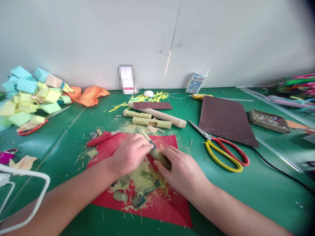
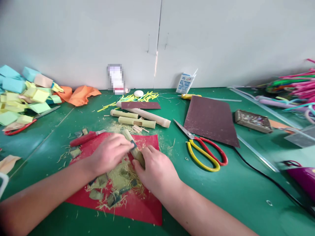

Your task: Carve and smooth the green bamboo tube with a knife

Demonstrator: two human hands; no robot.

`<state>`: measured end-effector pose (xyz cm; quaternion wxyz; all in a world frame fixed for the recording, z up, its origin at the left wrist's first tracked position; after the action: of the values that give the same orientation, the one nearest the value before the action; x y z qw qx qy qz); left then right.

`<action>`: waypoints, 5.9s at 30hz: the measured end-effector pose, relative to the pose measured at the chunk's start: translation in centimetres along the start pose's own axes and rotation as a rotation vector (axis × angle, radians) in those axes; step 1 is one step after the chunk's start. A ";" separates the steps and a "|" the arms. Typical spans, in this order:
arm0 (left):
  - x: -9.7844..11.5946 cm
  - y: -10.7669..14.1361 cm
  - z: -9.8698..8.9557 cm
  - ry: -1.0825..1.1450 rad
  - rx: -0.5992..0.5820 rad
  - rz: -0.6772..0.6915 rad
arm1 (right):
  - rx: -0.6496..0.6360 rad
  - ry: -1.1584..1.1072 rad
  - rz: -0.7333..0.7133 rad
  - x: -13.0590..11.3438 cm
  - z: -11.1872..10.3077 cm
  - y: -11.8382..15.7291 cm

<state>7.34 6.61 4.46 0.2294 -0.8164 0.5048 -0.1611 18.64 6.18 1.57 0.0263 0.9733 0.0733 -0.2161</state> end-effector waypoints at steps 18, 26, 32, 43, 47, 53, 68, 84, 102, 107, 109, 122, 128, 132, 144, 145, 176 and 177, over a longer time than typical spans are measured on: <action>-0.3 -0.1 -0.6 -0.081 0.039 -0.043 | 0.033 -0.008 0.009 0.2 -0.4 -0.1; -0.6 0.1 -0.8 -0.088 0.054 -0.051 | 0.004 0.000 0.031 0.4 0.0 -0.2; 0.0 -0.3 0.1 0.002 0.001 0.007 | 0.021 -0.007 0.012 0.2 -0.2 -0.1; -1.5 0.6 -0.9 -0.121 0.067 -0.099 | 0.014 -0.002 0.025 0.2 -0.2 -0.1; -0.9 0.4 -0.1 -0.069 0.002 -0.063 | 0.006 -0.002 0.013 0.2 -0.1 0.1; -0.6 0.2 -0.6 -0.079 0.052 -0.081 | -0.007 -0.002 0.015 0.2 0.1 0.2; -0.2 0.0 -0.6 -0.094 0.050 -0.045 | 0.005 -0.023 0.011 0.2 0.0 0.0; -1.8 0.6 -0.8 -0.120 0.050 -0.108 | -0.002 -0.028 0.025 0.2 0.3 0.0; -0.7 0.3 -0.3 -0.041 0.022 -0.044 | 0.002 -0.042 0.015 0.2 0.2 0.0; -1.2 0.4 -0.7 -0.075 0.061 -0.072 | 0.013 -0.032 0.011 0.0 0.1 -0.1; -1.4 0.4 -0.6 -0.070 0.044 -0.078 | 0.016 -0.025 0.007 0.0 0.0 0.0; -1.3 0.3 -0.5 -0.079 0.031 -0.058 | 0.046 0.003 -0.019 -0.3 0.0 0.2; -1.5 0.2 -0.4 -0.058 0.027 -0.053 | 0.078 -0.004 -0.046 -0.5 -0.2 0.3; -1.7 0.1 -0.6 -0.072 0.028 -0.064 | 0.081 0.006 -0.052 -0.6 -0.1 0.4; -1.9 0.4 -1.0 -0.101 0.065 -0.083 | 0.062 0.013 -0.047 -0.6 0.0 0.4; -2.0 0.5 -1.0 -0.096 0.062 -0.086 | 0.055 0.013 -0.043 -0.6 0.1 0.4; -1.6 0.6 -1.0 -0.075 0.062 -0.101 | 0.014 -0.004 0.014 0.3 0.2 0.0; -0.9 0.4 -0.8 -0.053 0.039 -0.070 | 0.009 -0.013 0.018 0.3 0.2 0.0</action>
<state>6.24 7.12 4.87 0.2530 -0.8328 0.4665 -0.1573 18.81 6.23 1.27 0.0241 0.9726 0.0634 -0.2225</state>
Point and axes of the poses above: each hand's wrist, its own y-axis away from the middle knuckle, its own z-axis out of the palm, x = y × z, the point moved 9 cm from there along -y, towards the middle knuckle, and after that the axes turned 14 degrees about z, right-handed, at the moved point
